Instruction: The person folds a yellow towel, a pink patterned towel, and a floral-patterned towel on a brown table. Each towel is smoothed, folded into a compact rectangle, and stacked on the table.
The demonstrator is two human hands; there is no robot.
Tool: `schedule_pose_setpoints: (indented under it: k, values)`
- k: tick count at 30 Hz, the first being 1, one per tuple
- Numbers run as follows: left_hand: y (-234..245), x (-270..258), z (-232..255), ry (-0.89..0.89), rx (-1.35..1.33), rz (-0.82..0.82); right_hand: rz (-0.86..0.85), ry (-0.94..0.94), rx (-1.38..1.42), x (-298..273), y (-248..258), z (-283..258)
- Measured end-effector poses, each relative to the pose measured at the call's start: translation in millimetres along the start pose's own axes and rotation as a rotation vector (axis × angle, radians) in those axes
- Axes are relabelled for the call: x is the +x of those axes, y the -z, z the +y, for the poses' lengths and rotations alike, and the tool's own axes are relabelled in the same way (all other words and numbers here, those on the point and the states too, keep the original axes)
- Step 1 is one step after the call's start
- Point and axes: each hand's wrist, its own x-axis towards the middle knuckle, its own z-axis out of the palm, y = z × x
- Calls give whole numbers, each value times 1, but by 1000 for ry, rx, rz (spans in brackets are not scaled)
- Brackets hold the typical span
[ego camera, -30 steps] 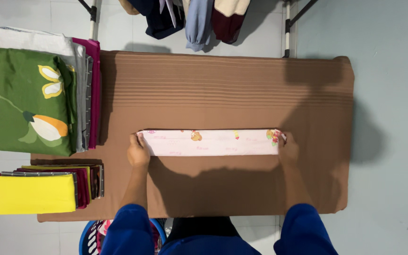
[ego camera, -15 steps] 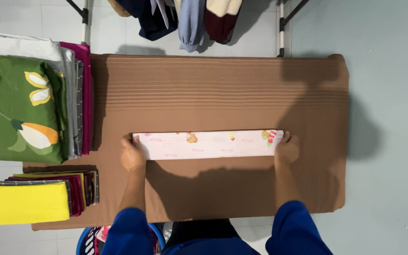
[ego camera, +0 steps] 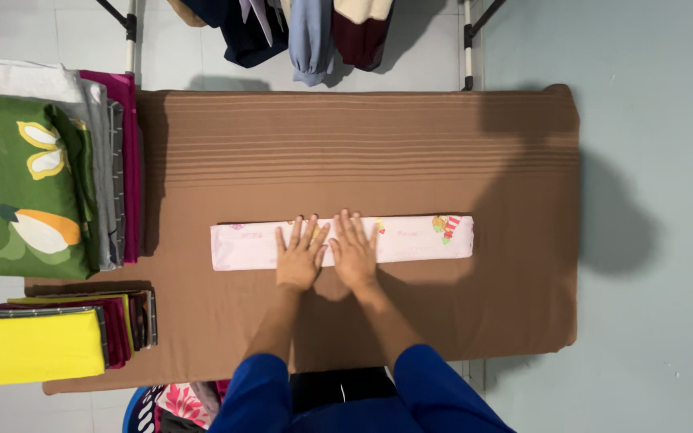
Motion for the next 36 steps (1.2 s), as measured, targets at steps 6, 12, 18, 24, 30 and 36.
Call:
schedule_pose_setpoints:
  k: [6, 12, 18, 24, 30, 36]
  values:
    - [13, -8, -31, -22, 54, -9, 62, -76, -168, -4, 14, 58]
    - [15, -14, -64, 3, 107, -77, 30, -145, -224, -11, 28, 106]
    - [21, -19, -97, 147, -11, 4, 6, -177, -244, -14, 52, 147]
    - [42, -22, -122, 322, 196, -215, 11, -251, -265, -24, 83, 193]
    - [68, -48, -139, 83, 77, 38, 33, -106, -261, -53, 116, 222]
    - [68, -79, -155, -54, 340, -99, -112, 142, -325, -76, 129, 228]
